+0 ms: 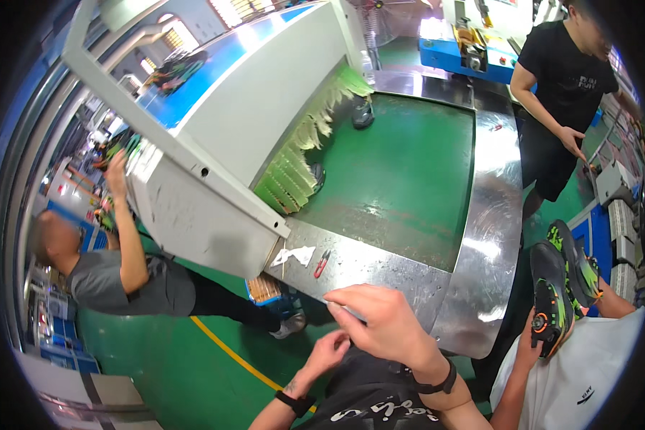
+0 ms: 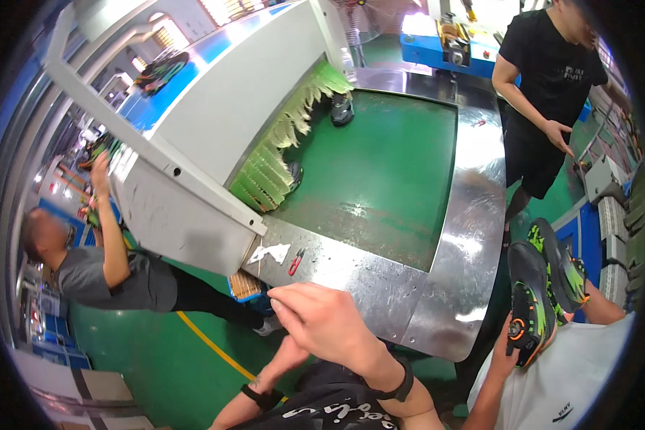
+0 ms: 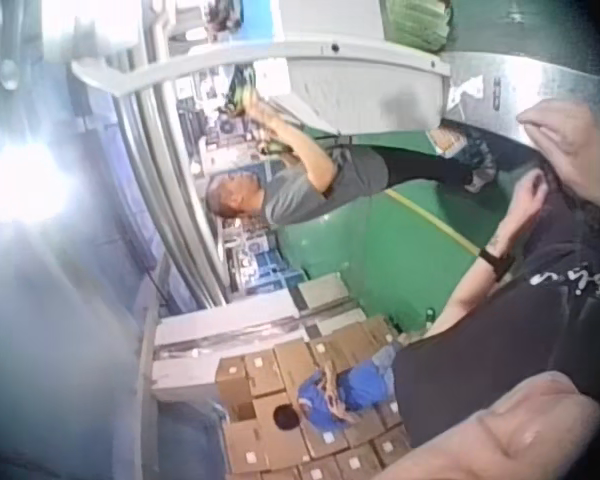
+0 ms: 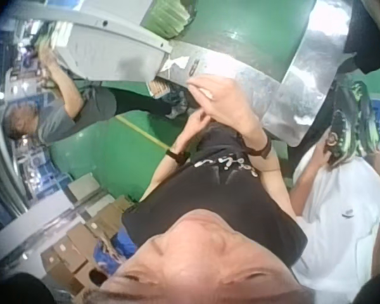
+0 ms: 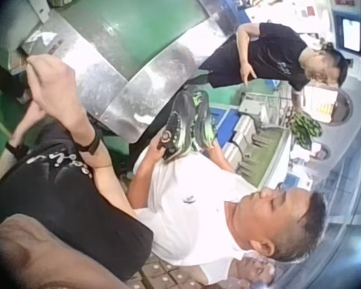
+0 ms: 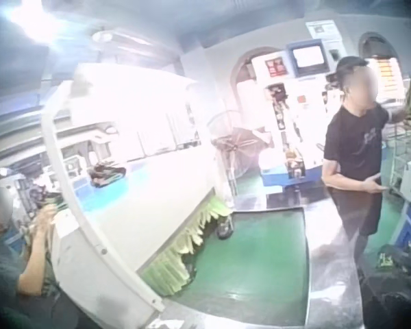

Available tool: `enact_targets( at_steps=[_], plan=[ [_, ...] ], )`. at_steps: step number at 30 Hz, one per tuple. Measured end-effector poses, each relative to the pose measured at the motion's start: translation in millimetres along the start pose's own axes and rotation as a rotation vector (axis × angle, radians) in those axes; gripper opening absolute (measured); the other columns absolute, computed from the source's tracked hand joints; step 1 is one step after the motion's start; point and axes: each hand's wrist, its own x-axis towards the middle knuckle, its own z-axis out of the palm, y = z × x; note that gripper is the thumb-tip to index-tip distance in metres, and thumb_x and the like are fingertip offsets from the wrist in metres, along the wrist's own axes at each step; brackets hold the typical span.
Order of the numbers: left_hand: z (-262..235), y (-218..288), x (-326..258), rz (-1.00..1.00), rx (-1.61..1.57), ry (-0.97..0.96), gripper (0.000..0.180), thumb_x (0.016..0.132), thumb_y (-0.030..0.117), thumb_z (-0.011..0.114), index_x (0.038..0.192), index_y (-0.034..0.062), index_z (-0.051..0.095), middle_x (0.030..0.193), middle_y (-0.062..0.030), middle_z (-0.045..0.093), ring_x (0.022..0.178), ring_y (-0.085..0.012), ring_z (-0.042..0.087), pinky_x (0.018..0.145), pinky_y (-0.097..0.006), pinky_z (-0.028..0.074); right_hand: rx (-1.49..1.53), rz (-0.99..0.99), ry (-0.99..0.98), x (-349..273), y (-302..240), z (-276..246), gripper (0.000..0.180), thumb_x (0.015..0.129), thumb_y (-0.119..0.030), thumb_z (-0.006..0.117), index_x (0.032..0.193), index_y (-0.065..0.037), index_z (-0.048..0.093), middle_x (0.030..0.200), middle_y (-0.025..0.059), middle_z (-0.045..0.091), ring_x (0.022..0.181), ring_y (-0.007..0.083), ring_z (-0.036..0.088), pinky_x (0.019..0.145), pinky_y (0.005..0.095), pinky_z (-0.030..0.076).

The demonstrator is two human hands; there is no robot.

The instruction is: Inspecting manufactured athletic shoes for quality and sorting them on a factory conveyor line.

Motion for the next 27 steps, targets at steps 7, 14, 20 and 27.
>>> enact_targets(
  at_steps=[7, 14, 20, 27],
  plan=[
    [-94, -22, 209, 0.365, 0.116, 0.335, 0.030, 0.082, 0.014, 0.063, 0.107, -0.0014, 0.061, 0.101, -0.0190, 0.066, 0.096, -0.0339, 0.064, 0.085, -0.040, 0.050, -0.483, 0.768, -0.279, -46, 173, 27, 0.038, 0.085, -0.025, 0.062, 0.114, -0.001, 0.061, 0.112, 0.0198, 0.063, 0.107, 0.0338, 0.060, 0.092, 0.0406, 0.047],
    [-212, -78, 442, -0.002, 0.330, 0.703, 0.025, 0.075, 0.009, 0.053, 0.091, -0.0069, 0.063, 0.098, -0.0303, 0.060, 0.093, -0.0457, 0.057, 0.086, -0.050, 0.045, -0.701, 1.300, -0.062, -135, 262, 18, 0.079, 0.079, -0.035, 0.069, 0.141, -0.004, 0.031, 0.147, 0.0318, 0.019, 0.135, 0.0457, 0.026, 0.105, 0.0584, 0.030],
    [-246, -109, 498, -0.150, 0.619, 0.760, 0.040, 0.081, 0.031, 0.061, 0.103, -0.0028, 0.063, 0.111, -0.0252, 0.060, 0.111, -0.0413, 0.052, 0.090, -0.045, 0.044, -0.621, 1.653, -0.068, -141, 281, 29, 0.114, 0.073, -0.042, 0.076, 0.150, -0.004, 0.000, 0.152, 0.0281, -0.015, 0.143, 0.0441, -0.005, 0.106, 0.0669, 0.017],
    [-265, -147, 531, 0.170, 1.148, 0.292, 0.031, 0.090, 0.028, 0.050, 0.110, 0.0084, 0.065, 0.107, -0.0178, 0.065, 0.095, -0.0349, 0.063, 0.085, -0.044, 0.049, -0.646, 1.631, -0.004, -149, 288, 37, 0.118, 0.071, -0.048, 0.075, 0.149, -0.002, -0.001, 0.152, 0.0297, -0.012, 0.142, 0.0471, -0.004, 0.105, 0.0698, 0.012]
  ],
)
